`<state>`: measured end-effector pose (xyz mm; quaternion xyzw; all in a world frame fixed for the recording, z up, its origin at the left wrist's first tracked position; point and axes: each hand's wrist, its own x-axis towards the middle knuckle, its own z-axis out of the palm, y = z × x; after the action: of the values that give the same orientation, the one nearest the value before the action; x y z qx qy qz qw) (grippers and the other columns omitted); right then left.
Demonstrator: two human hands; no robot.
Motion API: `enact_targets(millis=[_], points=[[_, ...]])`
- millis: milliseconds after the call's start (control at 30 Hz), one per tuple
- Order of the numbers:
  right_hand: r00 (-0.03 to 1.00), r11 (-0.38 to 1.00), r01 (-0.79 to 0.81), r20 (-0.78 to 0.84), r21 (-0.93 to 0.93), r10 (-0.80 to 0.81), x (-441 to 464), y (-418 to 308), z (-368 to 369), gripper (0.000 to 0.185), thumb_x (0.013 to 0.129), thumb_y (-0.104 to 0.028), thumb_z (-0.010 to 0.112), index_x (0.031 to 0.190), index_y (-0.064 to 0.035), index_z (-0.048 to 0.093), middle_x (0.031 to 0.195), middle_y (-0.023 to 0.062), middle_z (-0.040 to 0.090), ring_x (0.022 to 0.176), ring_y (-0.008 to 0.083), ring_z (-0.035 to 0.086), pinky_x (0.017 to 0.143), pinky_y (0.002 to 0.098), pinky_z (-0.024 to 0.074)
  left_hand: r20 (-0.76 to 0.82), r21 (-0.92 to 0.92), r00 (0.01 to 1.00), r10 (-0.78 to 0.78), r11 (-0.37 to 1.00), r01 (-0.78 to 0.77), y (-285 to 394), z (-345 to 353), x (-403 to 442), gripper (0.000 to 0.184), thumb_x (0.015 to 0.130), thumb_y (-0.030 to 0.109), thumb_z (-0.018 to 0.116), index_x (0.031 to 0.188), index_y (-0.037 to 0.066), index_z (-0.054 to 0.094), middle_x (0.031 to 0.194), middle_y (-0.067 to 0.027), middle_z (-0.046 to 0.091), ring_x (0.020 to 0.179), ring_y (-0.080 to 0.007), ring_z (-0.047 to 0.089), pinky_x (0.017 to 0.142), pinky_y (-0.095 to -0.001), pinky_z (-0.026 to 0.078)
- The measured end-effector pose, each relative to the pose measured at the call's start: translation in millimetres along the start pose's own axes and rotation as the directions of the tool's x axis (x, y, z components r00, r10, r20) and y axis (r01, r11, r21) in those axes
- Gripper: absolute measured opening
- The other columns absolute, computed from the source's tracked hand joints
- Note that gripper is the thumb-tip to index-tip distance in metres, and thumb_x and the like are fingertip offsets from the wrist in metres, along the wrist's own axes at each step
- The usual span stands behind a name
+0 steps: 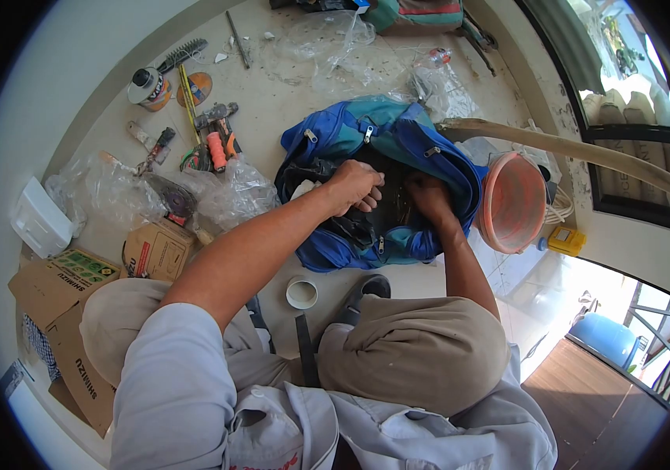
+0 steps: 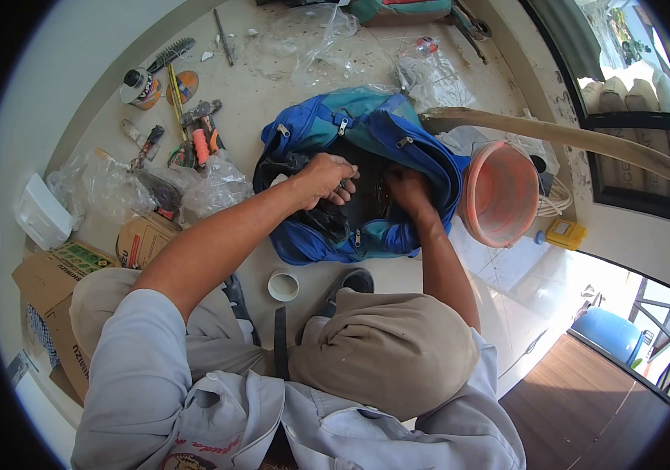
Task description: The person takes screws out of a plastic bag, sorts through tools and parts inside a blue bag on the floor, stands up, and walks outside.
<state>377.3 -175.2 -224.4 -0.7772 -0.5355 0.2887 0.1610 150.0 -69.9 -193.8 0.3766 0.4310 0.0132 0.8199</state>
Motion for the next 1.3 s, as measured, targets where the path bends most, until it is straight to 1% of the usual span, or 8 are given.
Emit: enact_targets(millis=[167, 267, 367, 667, 1067, 1167, 1267, 1300], points=[[0.923, 0.805, -0.345, 0.331, 0.482, 0.198, -14, -60, -34, 0.024, 0.090, -0.023, 0.068, 0.096, -0.0002, 0.073, 0.090, 0.0141, 0.074, 0.082, 0.0269, 0.071, 0.076, 0.0390, 0.0538, 0.020, -0.234, 0.998, -0.064, 0.970, 0.067, 4, 7, -1, 0.040, 0.103, 0.035, 0.058, 0.117, -0.002, 0.060, 0.097, -0.0134, 0.066, 0.073, -0.0201, 0.067, 0.065, -0.0322, 0.057], [0.948, 0.919, -0.240, 0.279, 0.312, 0.153, -8, -60, -34, 0.023, 0.089, -0.021, 0.065, 0.092, 0.0009, 0.074, 0.090, 0.0183, 0.075, 0.080, 0.0300, 0.072, 0.075, 0.0415, 0.0547, 0.069, -0.279, 0.996, -0.058, 0.957, 0.075, 3, 7, -1, 0.036, 0.101, 0.034, 0.062, 0.111, -0.001, 0.063, 0.092, -0.0112, 0.066, 0.073, -0.0197, 0.067, 0.064, -0.0311, 0.056], [0.975, 0.948, 0.170, 0.183, -0.269, -0.123, 3, -16, -13, 0.021, 0.087, -0.016, 0.062, 0.090, -0.0004, 0.076, 0.093, 0.0232, 0.074, 0.083, 0.0348, 0.073, 0.077, 0.0458, 0.0567, 0.092, -0.175, 0.994, -0.064, 0.981, 0.079, -3, 1, 8, 0.032, 0.099, 0.033, 0.065, 0.105, 0.001, 0.065, 0.088, -0.0091, 0.065, 0.070, -0.0184, 0.066, 0.060, -0.0296, 0.055], [0.980, 0.743, 0.060, 0.181, -0.666, 0.082, 5, -25, 4, 0.025, 0.086, -0.013, 0.058, 0.097, -0.0046, 0.079, 0.100, 0.0253, 0.073, 0.093, 0.0386, 0.074, 0.087, 0.0494, 0.0582, 0.008, -0.072, 1.000, -0.016, 0.997, 0.016, 1, 0, 1, 0.026, 0.098, 0.028, 0.065, 0.101, 0.002, 0.065, 0.085, -0.0071, 0.063, 0.063, -0.0153, 0.063, 0.053, -0.0268, 0.053], [0.985, 0.876, 0.085, 0.174, -0.476, -0.001, 19, 29, 18, 0.024, 0.083, -0.017, 0.064, 0.098, -0.0036, 0.077, 0.105, 0.0241, 0.073, 0.095, 0.0418, 0.071, 0.086, 0.0474, 0.0559, 0.014, -0.040, 1.000, -0.023, 0.999, 0.024, -2, 1, -3, 0.025, 0.098, 0.027, 0.065, 0.102, 0.002, 0.065, 0.084, -0.0061, 0.063, 0.063, -0.0145, 0.063, 0.054, -0.0267, 0.053], [0.980, 0.986, 0.076, 0.195, -0.147, -0.047, 18, 26, 6, 0.025, 0.085, -0.019, 0.065, 0.101, -0.0035, 0.076, 0.107, 0.0224, 0.073, 0.093, 0.0397, 0.071, 0.086, 0.0451, 0.0554, 0.010, -0.042, 1.000, -0.019, 0.999, 0.019, -1, 0, -4, 0.025, 0.098, 0.026, 0.065, 0.102, 0.002, 0.065, 0.084, -0.0060, 0.063, 0.064, -0.0144, 0.063, 0.054, -0.0267, 0.054], [0.897, 0.906, -0.388, 0.293, 0.169, 0.330, 9, -13, -14, 0.026, 0.084, -0.020, 0.067, 0.103, -0.0039, 0.076, 0.108, 0.0217, 0.072, 0.096, 0.0379, 0.070, 0.090, 0.0428, 0.0537, 0.009, -0.040, 1.000, -0.010, 0.999, 0.010, -1, -2, -3, 0.025, 0.098, 0.026, 0.065, 0.101, 0.002, 0.065, 0.084, -0.0059, 0.063, 0.063, -0.0145, 0.063, 0.054, -0.0266, 0.053], [0.953, 0.972, -0.231, 0.212, 0.045, 0.216, 11, -2, -8, 0.026, 0.084, -0.019, 0.067, 0.104, -0.0043, 0.076, 0.108, 0.0216, 0.072, 0.096, 0.0380, 0.070, 0.091, 0.0427, 0.0533, 0.006, -0.037, 1.000, -0.008, 0.999, 0.008, 0, -3, -3, 0.025, 0.098, 0.026, 0.065, 0.101, 0.002, 0.065, 0.084, -0.0059, 0.063, 0.063, -0.0145, 0.063, 0.054, -0.0266, 0.053]])
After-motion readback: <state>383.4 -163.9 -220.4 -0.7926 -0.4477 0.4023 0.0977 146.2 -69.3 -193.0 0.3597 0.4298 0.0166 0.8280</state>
